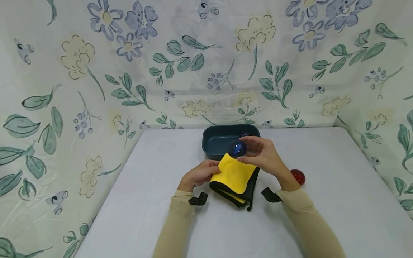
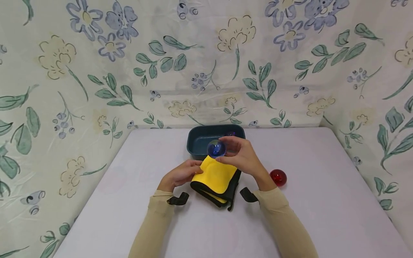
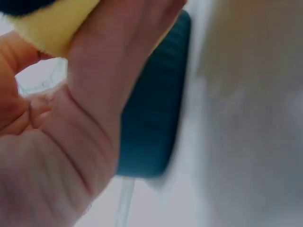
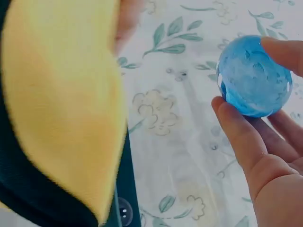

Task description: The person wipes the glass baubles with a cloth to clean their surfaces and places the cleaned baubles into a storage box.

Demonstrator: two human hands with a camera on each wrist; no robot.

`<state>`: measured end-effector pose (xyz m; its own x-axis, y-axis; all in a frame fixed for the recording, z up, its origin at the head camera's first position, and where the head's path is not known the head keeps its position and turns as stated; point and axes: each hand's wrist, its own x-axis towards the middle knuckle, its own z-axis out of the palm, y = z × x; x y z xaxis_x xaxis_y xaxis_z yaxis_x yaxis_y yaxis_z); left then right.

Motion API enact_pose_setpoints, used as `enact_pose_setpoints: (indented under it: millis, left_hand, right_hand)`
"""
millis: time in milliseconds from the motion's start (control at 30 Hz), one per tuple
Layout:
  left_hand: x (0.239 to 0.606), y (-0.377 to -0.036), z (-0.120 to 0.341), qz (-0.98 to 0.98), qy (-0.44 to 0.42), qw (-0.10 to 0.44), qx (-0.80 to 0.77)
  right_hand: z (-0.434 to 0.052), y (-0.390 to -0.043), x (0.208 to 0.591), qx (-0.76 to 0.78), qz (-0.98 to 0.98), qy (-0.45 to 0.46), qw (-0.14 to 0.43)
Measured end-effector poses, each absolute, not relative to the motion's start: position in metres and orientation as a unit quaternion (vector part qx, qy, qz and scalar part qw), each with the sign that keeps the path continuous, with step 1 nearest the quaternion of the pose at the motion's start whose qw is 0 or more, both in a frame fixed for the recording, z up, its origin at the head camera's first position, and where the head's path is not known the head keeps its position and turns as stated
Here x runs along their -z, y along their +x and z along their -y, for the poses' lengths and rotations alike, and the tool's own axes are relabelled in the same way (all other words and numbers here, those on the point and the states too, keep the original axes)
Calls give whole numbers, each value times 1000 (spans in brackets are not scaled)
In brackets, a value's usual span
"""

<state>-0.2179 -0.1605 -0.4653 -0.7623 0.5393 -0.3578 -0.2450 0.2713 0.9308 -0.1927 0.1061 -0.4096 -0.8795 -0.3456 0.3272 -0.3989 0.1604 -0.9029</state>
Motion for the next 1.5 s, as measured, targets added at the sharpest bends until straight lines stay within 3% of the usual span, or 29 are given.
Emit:
enact_pose_setpoints:
  millis: [433,967,1500]
  left_hand:
    - [477,-221,176,-794,82,356,-487]
    - [478,-223,196,-835,40,318,-446]
    - [480,-220,195,-838,20,312,-447]
  right_hand:
    - [-90,-212,394,-637,739,219,19]
    - [-74,-244,391,-656,720,219,52]
    - [-57,-281,408,-652,735,183,30]
